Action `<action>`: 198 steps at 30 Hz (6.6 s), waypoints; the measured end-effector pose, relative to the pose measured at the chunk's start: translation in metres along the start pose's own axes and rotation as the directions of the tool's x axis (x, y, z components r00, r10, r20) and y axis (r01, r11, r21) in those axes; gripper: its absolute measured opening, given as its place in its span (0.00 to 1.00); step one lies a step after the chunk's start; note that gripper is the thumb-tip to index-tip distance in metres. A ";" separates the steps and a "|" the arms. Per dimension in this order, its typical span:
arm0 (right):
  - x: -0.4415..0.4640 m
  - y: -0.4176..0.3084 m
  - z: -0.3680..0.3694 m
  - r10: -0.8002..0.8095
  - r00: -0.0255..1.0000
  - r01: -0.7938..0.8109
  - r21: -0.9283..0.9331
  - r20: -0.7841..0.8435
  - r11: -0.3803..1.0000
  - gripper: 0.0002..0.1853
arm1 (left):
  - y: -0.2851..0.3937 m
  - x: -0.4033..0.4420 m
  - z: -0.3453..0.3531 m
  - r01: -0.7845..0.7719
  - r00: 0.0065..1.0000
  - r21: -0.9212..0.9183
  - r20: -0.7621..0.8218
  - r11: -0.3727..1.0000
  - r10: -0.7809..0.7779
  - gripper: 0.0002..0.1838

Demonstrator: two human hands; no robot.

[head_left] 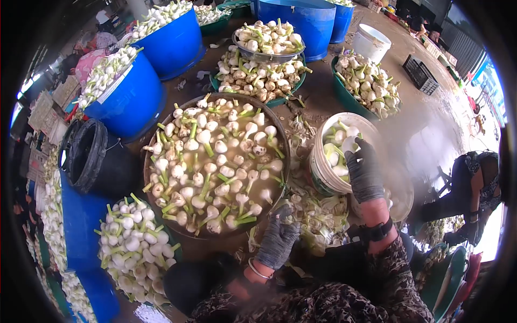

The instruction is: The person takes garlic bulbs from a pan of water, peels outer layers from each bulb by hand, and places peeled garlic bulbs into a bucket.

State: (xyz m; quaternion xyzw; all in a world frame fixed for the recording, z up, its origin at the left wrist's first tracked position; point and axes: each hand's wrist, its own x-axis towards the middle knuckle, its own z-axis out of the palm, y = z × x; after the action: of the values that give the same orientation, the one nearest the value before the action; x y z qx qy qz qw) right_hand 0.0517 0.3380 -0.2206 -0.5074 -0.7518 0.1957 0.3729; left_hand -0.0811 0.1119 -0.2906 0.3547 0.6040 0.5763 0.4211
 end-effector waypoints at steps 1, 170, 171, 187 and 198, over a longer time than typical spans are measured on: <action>0.006 -0.003 0.017 -0.101 0.995 0.102 -0.043 0.014 0.994 0.15 | 0.009 0.001 -0.010 0.003 1.000 0.010 -0.024 1.000 -0.003 0.22; -0.018 -0.022 0.223 0.072 0.795 -0.263 0.236 0.602 0.936 0.38 | 0.001 0.032 -0.047 0.098 0.956 -0.298 -0.237 0.950 -0.173 0.20; -0.026 -0.026 0.203 -0.069 0.821 -0.173 0.362 0.567 0.916 0.36 | -0.005 0.036 -0.046 0.039 0.941 -0.350 -0.303 0.936 -0.153 0.22; -0.107 -0.026 0.010 -0.137 0.954 0.067 0.255 0.268 0.965 0.06 | 0.021 0.024 0.009 0.103 0.986 -0.352 -0.087 0.930 -0.143 0.20; -0.092 0.002 0.023 0.112 0.954 -0.138 0.075 0.277 0.988 0.07 | 0.013 0.014 0.000 0.030 0.998 -0.317 -0.045 0.948 -0.046 0.21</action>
State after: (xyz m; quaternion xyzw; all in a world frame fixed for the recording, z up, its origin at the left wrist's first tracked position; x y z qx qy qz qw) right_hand 0.0548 0.2570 -0.2704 -0.5043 -0.7523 0.3215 0.2765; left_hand -0.0874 0.1258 -0.2786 0.2559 0.5211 0.6664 0.4678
